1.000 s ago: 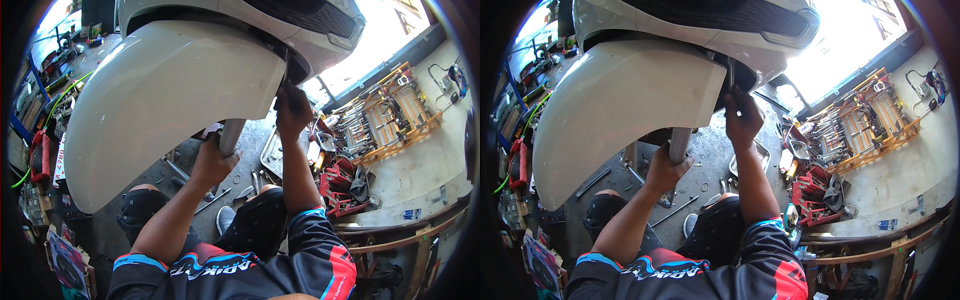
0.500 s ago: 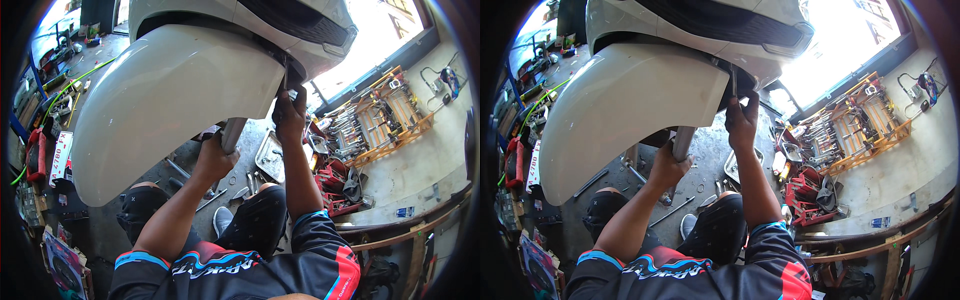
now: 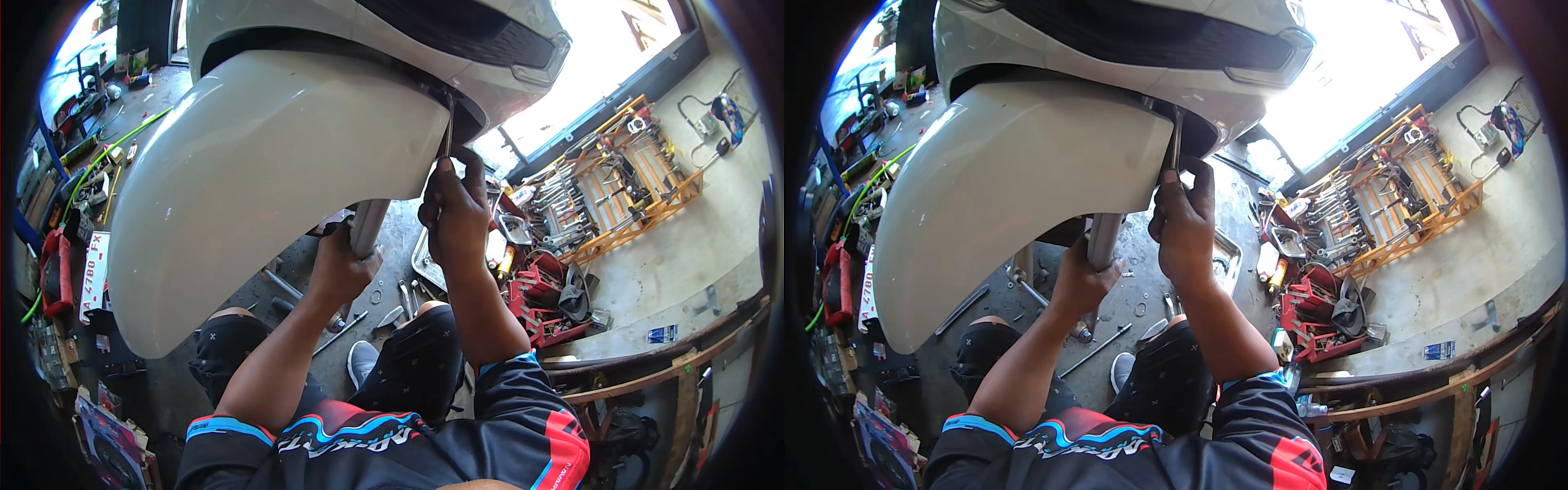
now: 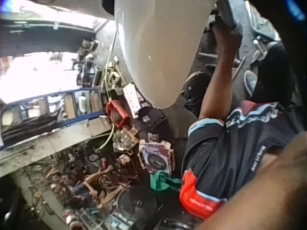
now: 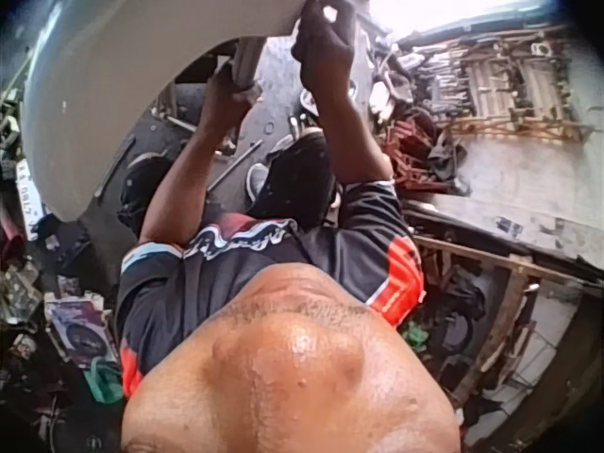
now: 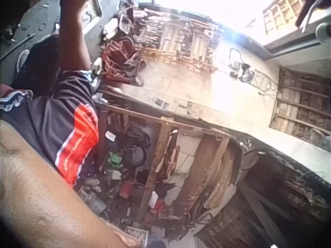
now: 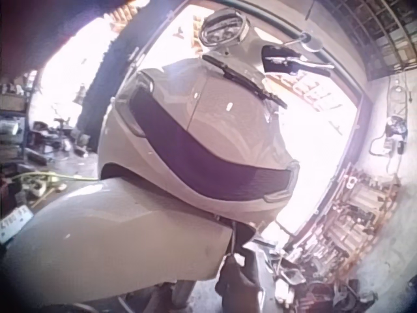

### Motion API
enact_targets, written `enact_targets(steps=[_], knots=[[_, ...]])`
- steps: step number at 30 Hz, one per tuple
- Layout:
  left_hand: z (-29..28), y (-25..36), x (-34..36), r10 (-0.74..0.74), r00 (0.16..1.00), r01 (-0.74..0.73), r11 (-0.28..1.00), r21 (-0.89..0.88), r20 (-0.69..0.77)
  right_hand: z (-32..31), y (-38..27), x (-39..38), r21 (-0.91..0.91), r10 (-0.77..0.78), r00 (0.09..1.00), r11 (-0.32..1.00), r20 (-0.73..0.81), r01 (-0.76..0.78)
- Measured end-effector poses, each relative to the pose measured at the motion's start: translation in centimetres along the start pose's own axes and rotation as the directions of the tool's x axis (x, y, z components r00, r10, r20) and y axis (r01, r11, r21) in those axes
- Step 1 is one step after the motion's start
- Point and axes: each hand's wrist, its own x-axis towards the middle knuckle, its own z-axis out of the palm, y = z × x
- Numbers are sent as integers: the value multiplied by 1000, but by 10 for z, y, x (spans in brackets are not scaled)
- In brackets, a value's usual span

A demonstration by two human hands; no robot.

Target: Tightening or adjusting bolts on the front fender and fork assembly of a motorcycle.

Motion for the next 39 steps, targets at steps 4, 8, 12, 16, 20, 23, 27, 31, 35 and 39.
enact_targets(steps=[4, 8, 12, 16, 20, 23, 27, 31, 35, 39], knots=[[-1, 5, -1, -52, 999, 52, 998, 21, 4, -23, 28, 12, -255, -276, 961, 931, -21, 262], [1, 2, 2, -77, 997, 75, 991, 112, 12, -56, 49, 42, -447, -467, 884, 792, -1, 417], [1, 1, 1, -62, 998, 61, 995, 83, 3, -68, 44, 62, -519, -606, 788, 641, 110, 565], [1, 0, 1, -48, 999, 48, 995, 88, -3, -76, 50, 78, -504, -661, 740, 599, 128, 622], [-1, 5, 0, -78, 997, 77, 994, 80, 11, -77, 51, 76, -522, -703, 692, 533, 164, 666], [-2, 7, 0, -77, 997, 76, 994, 75, 21, -75, 56, 73, -517, -706, 696, 550, 133, 656], [-1, 8, 0, -82, 997, 81, 994, 76, 15, -74, 57, 81, -472, -728, 676, 559, 114, 682], [-2, 5, 1, -98, 995, 96, 993, 66, 32, -80, 60, 92, -577, -761, 628, 443, 163, 686], [-1, 4, 1, -105, 993, 101, 992, 73, 47, -82, 60, 99, -649, -830, 519, 282, 203, 706], [-2, 7, 2, -121, 991, 118, 991, 62, 58, -79, 70, 101, -632, -894, 440, 290, 90, 718]])
